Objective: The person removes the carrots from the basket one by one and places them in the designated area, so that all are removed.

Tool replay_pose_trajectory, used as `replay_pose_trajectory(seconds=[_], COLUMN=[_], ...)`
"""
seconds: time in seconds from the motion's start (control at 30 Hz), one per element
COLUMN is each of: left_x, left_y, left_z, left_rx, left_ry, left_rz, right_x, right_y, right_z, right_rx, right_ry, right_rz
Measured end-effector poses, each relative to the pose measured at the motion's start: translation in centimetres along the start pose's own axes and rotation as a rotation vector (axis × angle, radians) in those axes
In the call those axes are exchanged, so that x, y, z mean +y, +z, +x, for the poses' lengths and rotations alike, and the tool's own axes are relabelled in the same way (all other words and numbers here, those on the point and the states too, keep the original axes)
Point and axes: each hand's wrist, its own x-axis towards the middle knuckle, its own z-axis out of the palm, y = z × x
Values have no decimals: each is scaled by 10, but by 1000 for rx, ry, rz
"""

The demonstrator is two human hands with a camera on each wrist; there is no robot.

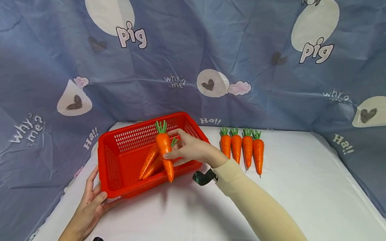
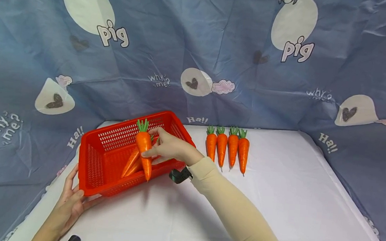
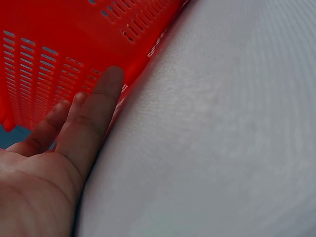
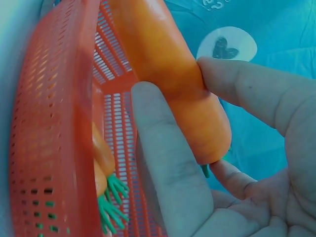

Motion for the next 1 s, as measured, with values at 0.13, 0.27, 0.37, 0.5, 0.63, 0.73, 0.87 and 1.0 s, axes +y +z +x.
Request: replay_pose_trajectory(seconds=[0.13,0.27,0.37,0.5,0.63,0.73,0.87,1.0], left_x=[2,3,3,3,1,0,-1,0], left_y=[0,0,0,-1,-2,-2,-2,-1], left_z=[1,3,4,3,0,0,0,0], left_rx=[2,2,2,1,-7,-18,-29,-29], left_ry=[3,4,-2,-22,-28,-17,-8,-8], left_rz=[4,9,7,-4,-18,-23,-26,-24], right_x=[6,12,17,25,34,40,47,52], right_y=[-6,-10,-12,-12,-12,-13,-15,-17], right_z=[-10,-20,-29,-40,-50,-57,-67,-76], right_rx=[23,39,57,82,97,103,109,113], right_ry=[-27,-55,-59,-51,-60,-69,-74,-71], right_rz=[-3,-14,-19,-25,-21,-12,-12,5])
